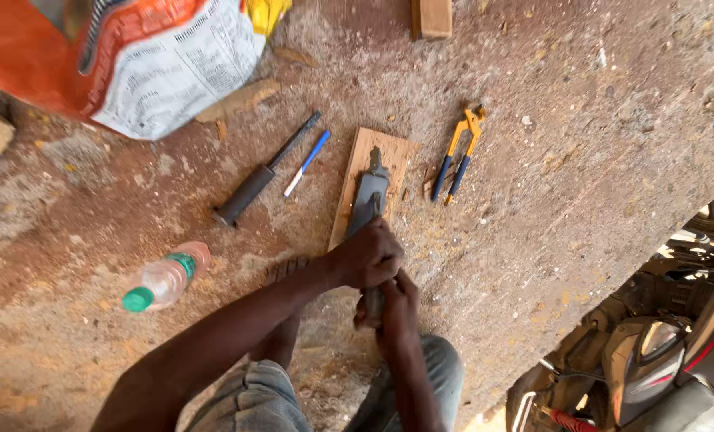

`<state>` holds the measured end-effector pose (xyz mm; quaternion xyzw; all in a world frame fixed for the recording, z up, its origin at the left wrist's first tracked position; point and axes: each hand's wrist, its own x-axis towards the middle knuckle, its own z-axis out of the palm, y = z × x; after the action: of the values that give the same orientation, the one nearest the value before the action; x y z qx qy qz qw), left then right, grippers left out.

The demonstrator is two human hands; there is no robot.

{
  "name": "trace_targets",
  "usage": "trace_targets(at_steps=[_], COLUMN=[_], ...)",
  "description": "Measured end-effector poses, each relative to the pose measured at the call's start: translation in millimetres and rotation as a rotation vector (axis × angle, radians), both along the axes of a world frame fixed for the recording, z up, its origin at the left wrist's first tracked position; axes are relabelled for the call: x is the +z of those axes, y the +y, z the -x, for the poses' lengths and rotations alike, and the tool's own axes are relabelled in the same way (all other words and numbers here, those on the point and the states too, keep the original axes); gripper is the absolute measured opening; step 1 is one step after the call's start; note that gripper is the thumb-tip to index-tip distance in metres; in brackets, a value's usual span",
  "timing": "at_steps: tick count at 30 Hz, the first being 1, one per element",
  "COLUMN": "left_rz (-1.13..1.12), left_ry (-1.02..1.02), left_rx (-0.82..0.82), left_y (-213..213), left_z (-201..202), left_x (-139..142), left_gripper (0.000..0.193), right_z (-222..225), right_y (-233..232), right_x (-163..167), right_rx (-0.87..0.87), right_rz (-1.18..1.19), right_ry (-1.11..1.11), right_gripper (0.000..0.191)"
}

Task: The person sharpens a metal tool on a sharpening stone mounted on a wooden block. They repeatedly pour water from a plastic bottle onto the stone and tool, then rub the tool back and forth on the stone. The person occasionally pauses to inspect the tool's edge.

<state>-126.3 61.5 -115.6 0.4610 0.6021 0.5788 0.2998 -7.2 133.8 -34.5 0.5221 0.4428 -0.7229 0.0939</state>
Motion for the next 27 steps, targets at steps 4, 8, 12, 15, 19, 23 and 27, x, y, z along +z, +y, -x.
trace_targets(at_steps=[4,8,12,15,19,23,27], left_rz=[-0.032,-0.014,0.068,0.012,0.091,0.035,0.08], left_ry=[0.028,-0.036,-0.043,0.058,-0.054,-0.031,-0.001], left_rx=[-0.005,-0.041,-0.027,0.025,-0.071,-0.038,0.019], left_y=[-1,-19,-3,3,-16,-9,9], left_z=[-2,-36,-7,4,-25,-13,15], left_x=[9,10,-4,2,16,3,8], left_gripper=[0.022,0.021,0.028,0.024,0.026,0.022,0.03], right_z=[-2,-31,-15,-9,-28,-18,16], right_y=[1,-21,-7,1,-15,-16,8], right_x=[6,15,-2,1,10,10,9], right_rx=[0.006,-0.045,0.128,0.011,-0.097,-0.103,-0.01], right_rz=[0.021,0.045,-0.091,0.041,0.078,0.049,0.054], right_ry=[-0.054,-0.227,0.099,0.006,-0.103,-0.071,0.035], right_gripper=[0.027,0.025,0.027,0.024,0.024,0.019,0.023])
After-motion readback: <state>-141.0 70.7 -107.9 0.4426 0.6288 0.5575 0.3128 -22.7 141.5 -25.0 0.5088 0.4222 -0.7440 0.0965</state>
